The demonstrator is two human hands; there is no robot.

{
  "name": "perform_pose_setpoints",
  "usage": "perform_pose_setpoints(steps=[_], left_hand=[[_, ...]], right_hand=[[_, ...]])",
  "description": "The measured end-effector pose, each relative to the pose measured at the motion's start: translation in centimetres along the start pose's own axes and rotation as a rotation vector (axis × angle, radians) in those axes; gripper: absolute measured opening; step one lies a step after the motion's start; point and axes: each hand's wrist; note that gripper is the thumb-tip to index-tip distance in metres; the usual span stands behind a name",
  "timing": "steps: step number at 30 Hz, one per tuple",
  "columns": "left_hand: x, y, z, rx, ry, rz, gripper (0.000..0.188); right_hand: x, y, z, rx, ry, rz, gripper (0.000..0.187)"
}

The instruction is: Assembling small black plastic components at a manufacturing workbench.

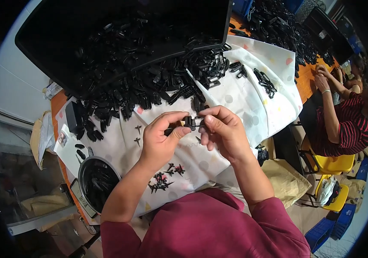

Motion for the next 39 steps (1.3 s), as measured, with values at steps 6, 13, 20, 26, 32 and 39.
perform_pose_setpoints(steps=[6,13,20,26,32,39], left_hand=[[-1.4,0.0,-0.1,0.013,0.171,0.165,0.025],[-2.4,0.2,-0.5,0.072,0.359,0.401,0.028],[-2.6,0.0,-0.6,0.089,0.469,0.521,0.031],[-2.6,-0.8,-0.2,0.073,0.572,0.503,0.027],[-1.4,-1.2,-0.3,0.004,0.241,0.002,0.029],[0.4,-1.6,2.1,-0.108,-0.279,-0.502,0.03]], right_hand=[[0.2,-0.6,0.2,0.017,0.143,-0.041,0.017],[0.6,-1.1,-0.4,0.004,0.009,0.039,0.015],[0.4,-1.5,-0.3,-0.002,-0.007,0.058,0.012],[-0.2,-0.9,-0.6,-0.02,-0.071,0.11,0.013],[-1.2,-1.6,0.5,-0.03,-0.16,0.051,0.023],[-3.5,-1.0,0.0,-0.14,-0.523,-0.112,0.026]])
Point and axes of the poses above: each hand's wrist, its own y-axis towards the middle knuckle, its own z-axis out of the palm, x = y × z, and after that the axes turned 10 degrees about -x, right-handed
